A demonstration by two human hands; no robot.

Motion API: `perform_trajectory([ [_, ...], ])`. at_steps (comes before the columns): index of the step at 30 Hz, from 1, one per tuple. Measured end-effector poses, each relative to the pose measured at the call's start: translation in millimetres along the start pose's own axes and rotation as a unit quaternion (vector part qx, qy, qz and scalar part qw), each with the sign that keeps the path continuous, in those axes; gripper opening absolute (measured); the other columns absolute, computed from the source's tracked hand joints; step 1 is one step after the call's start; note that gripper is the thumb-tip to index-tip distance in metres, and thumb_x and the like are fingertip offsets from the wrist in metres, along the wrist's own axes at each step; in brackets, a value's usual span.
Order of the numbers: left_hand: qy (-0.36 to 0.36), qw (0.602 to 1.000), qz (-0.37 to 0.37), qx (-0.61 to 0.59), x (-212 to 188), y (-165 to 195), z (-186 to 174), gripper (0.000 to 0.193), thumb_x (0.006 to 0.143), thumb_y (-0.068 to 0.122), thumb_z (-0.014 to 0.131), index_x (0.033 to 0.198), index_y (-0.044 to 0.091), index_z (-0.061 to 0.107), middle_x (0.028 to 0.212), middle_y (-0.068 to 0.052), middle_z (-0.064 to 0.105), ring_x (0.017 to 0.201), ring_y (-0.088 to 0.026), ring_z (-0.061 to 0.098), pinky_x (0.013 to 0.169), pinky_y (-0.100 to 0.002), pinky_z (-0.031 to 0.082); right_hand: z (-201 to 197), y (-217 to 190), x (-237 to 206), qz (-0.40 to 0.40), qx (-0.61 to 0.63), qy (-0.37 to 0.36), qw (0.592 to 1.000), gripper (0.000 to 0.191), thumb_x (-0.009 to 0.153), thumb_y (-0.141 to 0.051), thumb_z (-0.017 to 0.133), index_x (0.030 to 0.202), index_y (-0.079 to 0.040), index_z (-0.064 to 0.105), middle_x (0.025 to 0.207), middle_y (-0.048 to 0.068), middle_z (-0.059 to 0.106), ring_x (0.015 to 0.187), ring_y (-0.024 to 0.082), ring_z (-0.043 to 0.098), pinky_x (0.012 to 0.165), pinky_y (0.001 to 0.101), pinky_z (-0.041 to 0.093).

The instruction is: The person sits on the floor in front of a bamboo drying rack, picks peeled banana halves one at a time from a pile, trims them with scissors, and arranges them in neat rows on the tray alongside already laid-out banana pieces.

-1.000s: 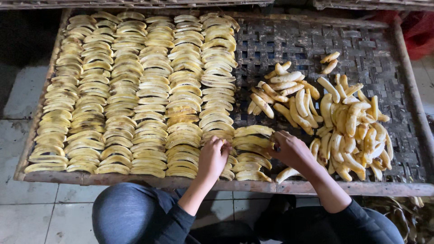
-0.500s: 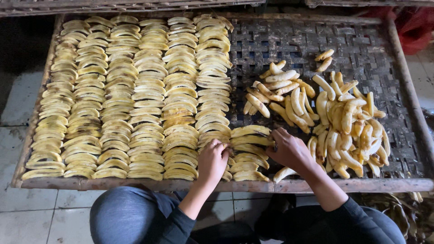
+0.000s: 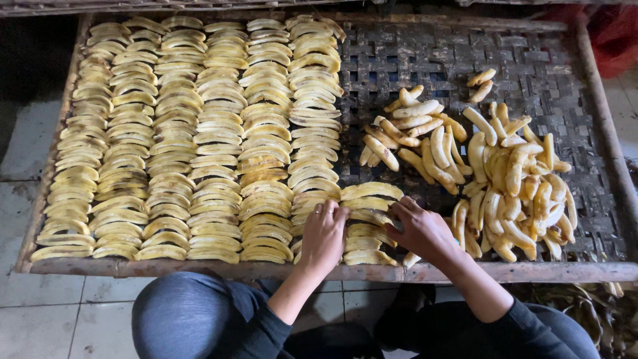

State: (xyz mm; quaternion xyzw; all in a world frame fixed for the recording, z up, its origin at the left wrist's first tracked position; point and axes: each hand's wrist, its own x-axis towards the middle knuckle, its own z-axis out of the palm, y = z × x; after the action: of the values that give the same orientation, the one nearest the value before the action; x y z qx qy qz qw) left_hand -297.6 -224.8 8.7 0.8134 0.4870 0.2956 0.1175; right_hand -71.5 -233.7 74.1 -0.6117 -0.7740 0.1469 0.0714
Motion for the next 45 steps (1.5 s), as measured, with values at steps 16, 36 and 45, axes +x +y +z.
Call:
perform_trajectory([
  [16,0.097,0.994,0.003,-0.041,9.0,1.3,-13.6,0.024,0.087,0.003,0.070,0.111,0.005,0.070,0.108,-0.009,0.067,0.096,-0.030,0.062,0.084,-0.044,0.050,-2.9,19.3,13.3,0.030,0.006,0.068,0.997,0.033,0.089,-0.036,0.069,0.108,-0.008,0.069,0.106,0.010,0.067,0.084,0.037,0.070,0.069,0.0471,0.057],
  [36,0.088,0.996,-0.030,-0.004,30.5,-11.0,0.0,0.024,0.086,0.007,0.071,0.109,0.012,0.077,0.095,-0.005,0.074,0.091,-0.028,0.064,0.077,-0.043,0.051,-0.8,40.6,50.1,0.101,0.063,0.149,0.982,0.034,0.088,-0.031,0.075,0.105,-0.002,0.067,0.105,0.020,0.066,0.098,0.041,0.065,0.083,0.0492,0.052],
  [45,0.205,0.947,-0.125,-0.216,48.5,7.6,-9.8,0.022,0.096,0.008,0.067,0.118,0.010,0.068,0.099,-0.005,0.069,0.087,-0.023,0.063,0.080,-0.037,0.052,16.0,32.0,99.6,0.035,0.086,0.174,0.980,0.051,0.090,-0.017,0.071,0.134,-0.003,0.048,0.107,0.026,0.067,0.094,0.048,0.066,0.077,0.0526,0.053],
])
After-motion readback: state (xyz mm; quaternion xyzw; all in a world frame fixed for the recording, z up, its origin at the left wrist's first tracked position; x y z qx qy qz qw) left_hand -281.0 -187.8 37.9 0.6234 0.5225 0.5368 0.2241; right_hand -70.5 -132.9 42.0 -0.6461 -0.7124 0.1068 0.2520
